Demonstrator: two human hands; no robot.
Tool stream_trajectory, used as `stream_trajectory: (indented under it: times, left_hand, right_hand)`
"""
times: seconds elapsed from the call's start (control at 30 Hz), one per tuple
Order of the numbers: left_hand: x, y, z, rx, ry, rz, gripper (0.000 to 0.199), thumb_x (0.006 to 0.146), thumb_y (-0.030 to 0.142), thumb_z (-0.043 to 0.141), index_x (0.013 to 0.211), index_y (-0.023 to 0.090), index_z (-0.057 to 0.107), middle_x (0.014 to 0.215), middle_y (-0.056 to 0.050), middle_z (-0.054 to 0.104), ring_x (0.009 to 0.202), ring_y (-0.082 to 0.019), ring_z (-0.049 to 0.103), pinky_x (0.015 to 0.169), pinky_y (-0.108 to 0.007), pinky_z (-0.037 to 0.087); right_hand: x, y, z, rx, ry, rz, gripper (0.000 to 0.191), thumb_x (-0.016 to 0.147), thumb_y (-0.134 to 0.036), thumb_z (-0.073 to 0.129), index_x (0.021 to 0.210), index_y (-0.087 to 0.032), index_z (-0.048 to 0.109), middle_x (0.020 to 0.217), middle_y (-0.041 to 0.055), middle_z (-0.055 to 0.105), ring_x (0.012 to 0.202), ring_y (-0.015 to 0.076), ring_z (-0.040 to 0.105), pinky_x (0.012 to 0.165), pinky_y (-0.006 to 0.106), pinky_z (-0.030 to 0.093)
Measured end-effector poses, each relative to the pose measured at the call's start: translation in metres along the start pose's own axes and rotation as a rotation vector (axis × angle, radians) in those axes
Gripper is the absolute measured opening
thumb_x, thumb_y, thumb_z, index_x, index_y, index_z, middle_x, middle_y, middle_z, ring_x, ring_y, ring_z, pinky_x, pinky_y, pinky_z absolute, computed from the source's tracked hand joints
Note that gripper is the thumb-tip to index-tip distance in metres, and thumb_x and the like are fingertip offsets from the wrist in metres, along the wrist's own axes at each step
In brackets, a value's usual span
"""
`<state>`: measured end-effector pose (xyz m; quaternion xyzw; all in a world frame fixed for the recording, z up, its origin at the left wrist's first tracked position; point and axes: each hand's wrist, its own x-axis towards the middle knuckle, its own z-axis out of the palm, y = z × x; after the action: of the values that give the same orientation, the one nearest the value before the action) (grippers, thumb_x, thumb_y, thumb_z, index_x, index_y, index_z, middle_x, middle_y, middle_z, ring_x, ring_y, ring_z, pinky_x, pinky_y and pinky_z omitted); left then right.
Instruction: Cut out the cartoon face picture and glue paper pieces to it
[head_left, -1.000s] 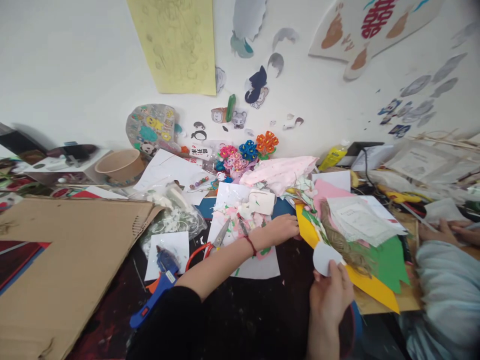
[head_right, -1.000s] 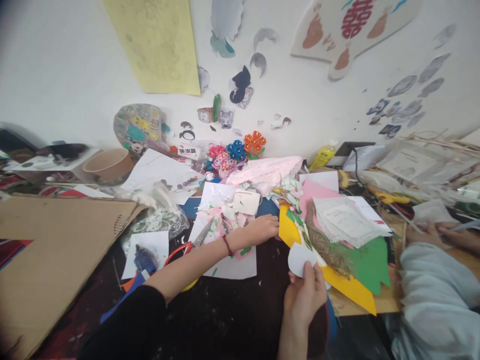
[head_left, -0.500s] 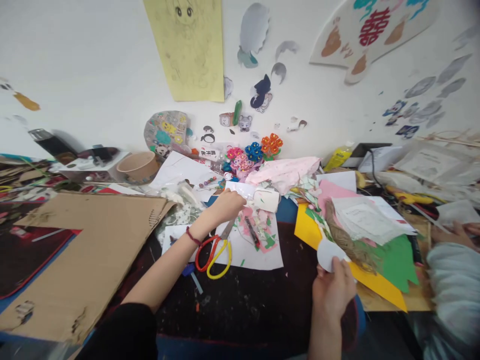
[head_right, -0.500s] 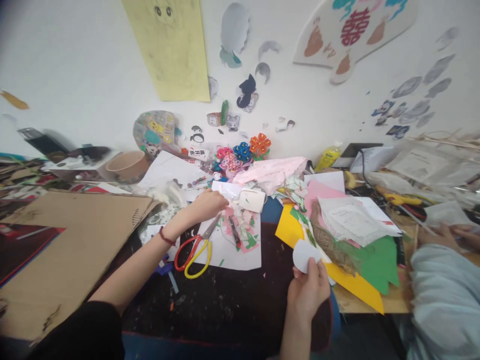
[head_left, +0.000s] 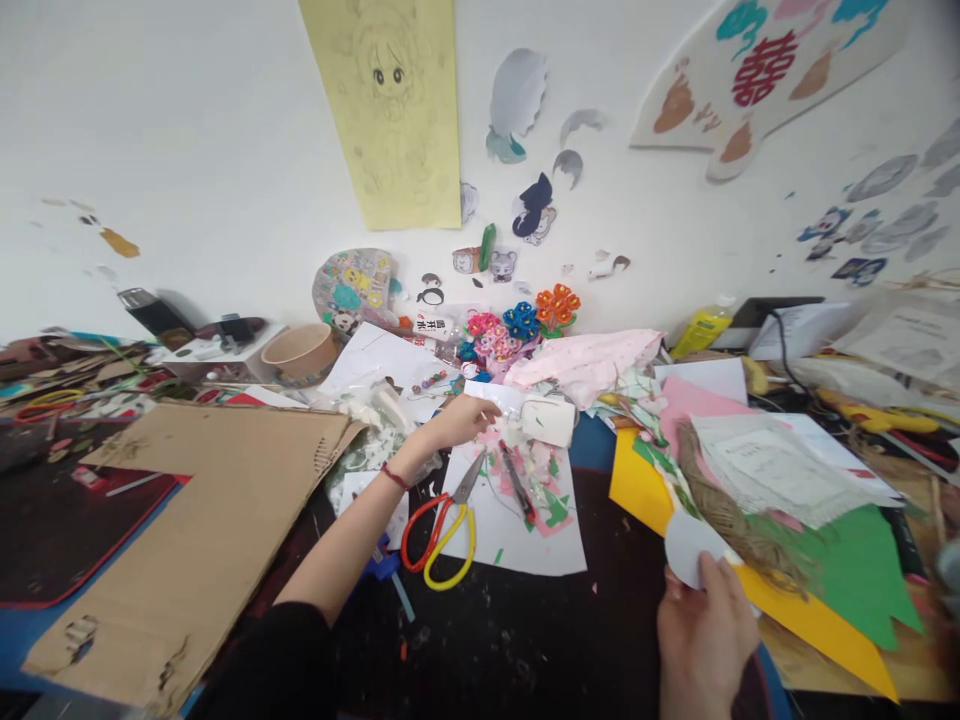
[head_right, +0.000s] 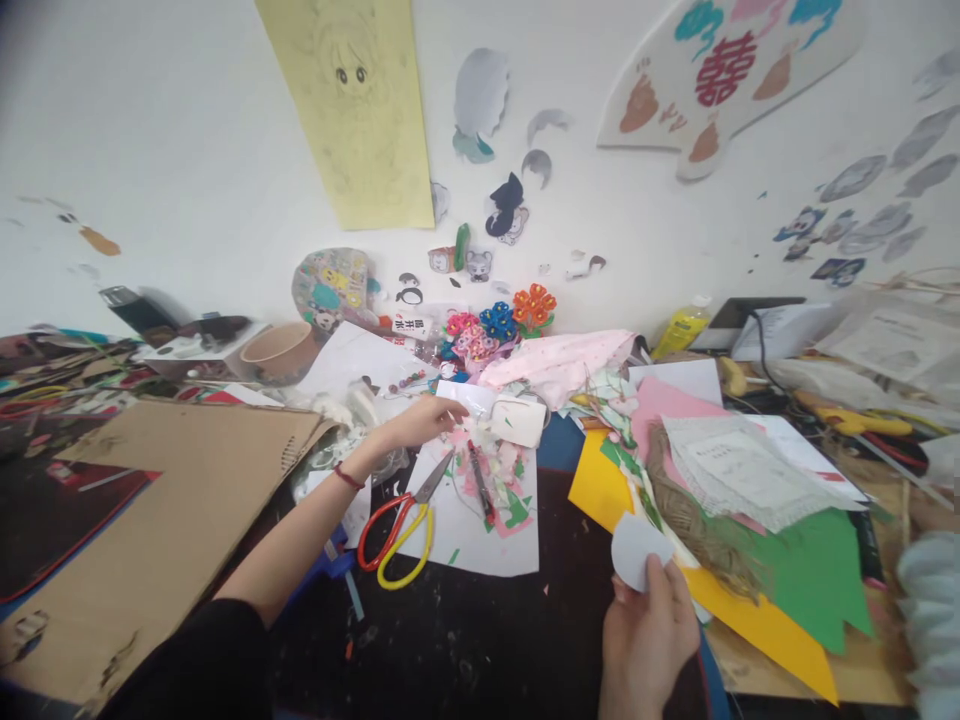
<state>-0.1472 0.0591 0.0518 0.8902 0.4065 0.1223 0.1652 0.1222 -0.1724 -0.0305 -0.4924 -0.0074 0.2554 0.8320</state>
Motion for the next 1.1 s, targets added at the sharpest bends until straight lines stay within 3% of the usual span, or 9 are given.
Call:
stream_trajectory:
  times: [0.1,0.2,0.33,0.47,0.7,0.83,0.93,1.03,1.1]
  left_hand:
    - [0.013,-0.013,-0.002,0.059,0.162,-0.138,0.032,0.09,0.01,0.048,0.115,0.014,0.069,0.109,-0.01,0.074,0.099,-0.02,0.068,0.094,-0.033,0.05]
    - [0.026,-0.026,0.001,0.106,0.219,-0.221,0.025,0.092,0.018,0.057,0.116,0.013,0.065,0.115,-0.011,0.069,0.108,-0.023,0.064,0.099,-0.041,0.05]
    - [0.038,-0.036,0.014,0.139,0.168,-0.276,0.029,0.093,0.033,0.064,0.115,0.014,0.063,0.119,-0.009,0.065,0.109,-0.023,0.063,0.095,-0.046,0.053]
    - [0.042,-0.04,0.021,0.137,0.112,-0.288,0.031,0.095,0.036,0.062,0.118,0.014,0.062,0.119,-0.009,0.065,0.106,-0.022,0.064,0.092,-0.044,0.055]
    - [0.027,-0.036,0.001,0.075,0.049,-0.201,0.026,0.095,0.036,0.062,0.107,0.013,0.066,0.107,-0.007,0.069,0.098,-0.019,0.067,0.09,-0.042,0.056]
    - [0.01,-0.025,-0.01,0.029,0.038,-0.119,0.016,0.089,0.019,0.065,0.102,0.015,0.073,0.098,-0.006,0.075,0.091,-0.017,0.07,0.09,-0.034,0.053]
    - [-0.003,-0.009,-0.017,-0.002,0.09,-0.09,0.025,0.086,0.011,0.06,0.105,0.017,0.076,0.099,-0.007,0.078,0.091,-0.019,0.071,0.089,-0.029,0.052]
    - [-0.025,0.023,-0.036,-0.055,0.166,-0.056,0.025,0.088,0.013,0.056,0.104,0.014,0.075,0.1,-0.008,0.078,0.091,-0.019,0.072,0.087,-0.029,0.053]
    - [-0.052,0.058,-0.056,-0.117,0.206,-0.004,0.025,0.094,0.018,0.052,0.107,0.017,0.074,0.096,-0.004,0.079,0.087,-0.015,0.072,0.083,-0.026,0.054]
  right_hand:
    - [0.0,0.0,0.001,-0.024,-0.023,-0.024,0.03,0.063,-0.023,0.085,0.085,-0.018,0.065,0.103,0.0034,0.065,0.085,0.0148,0.058,0.048,0.018,0.039]
    - [-0.001,-0.001,0.002,-0.034,-0.041,-0.026,0.029,0.064,-0.023,0.084,0.085,-0.018,0.064,0.105,0.0041,0.065,0.083,0.0145,0.058,0.048,0.019,0.038]
    - [-0.001,-0.001,0.002,-0.015,-0.015,-0.001,0.034,0.061,-0.023,0.085,0.088,-0.017,0.065,0.106,0.0061,0.064,0.085,0.0154,0.058,0.048,0.018,0.04]
    - [0.0,0.0,0.001,-0.03,-0.03,-0.009,0.032,0.062,-0.024,0.085,0.086,-0.018,0.065,0.108,0.0083,0.064,0.083,0.0167,0.058,0.046,0.02,0.04]
    - [0.001,0.001,0.001,-0.068,-0.055,-0.039,0.032,0.062,-0.026,0.085,0.086,-0.018,0.065,0.11,0.0086,0.065,0.082,0.0173,0.059,0.045,0.02,0.04]
    - [-0.001,0.002,0.0,-0.039,-0.041,-0.017,0.035,0.06,-0.025,0.086,0.088,-0.018,0.066,0.109,0.0062,0.065,0.086,0.0162,0.061,0.049,0.017,0.044]
    - [-0.003,0.004,0.001,-0.048,-0.057,-0.042,0.039,0.059,-0.028,0.087,0.091,-0.016,0.067,0.105,0.0054,0.066,0.083,0.0155,0.062,0.05,0.018,0.047]
    - [-0.005,0.006,0.004,-0.109,-0.133,-0.082,0.043,0.06,-0.032,0.087,0.093,-0.013,0.067,0.093,0.0042,0.067,0.069,0.0127,0.059,0.047,0.019,0.046]
    - [-0.007,0.004,0.01,-0.167,-0.225,-0.1,0.046,0.061,-0.036,0.087,0.095,-0.012,0.067,0.081,0.0019,0.066,0.058,0.0104,0.056,0.045,0.02,0.044]
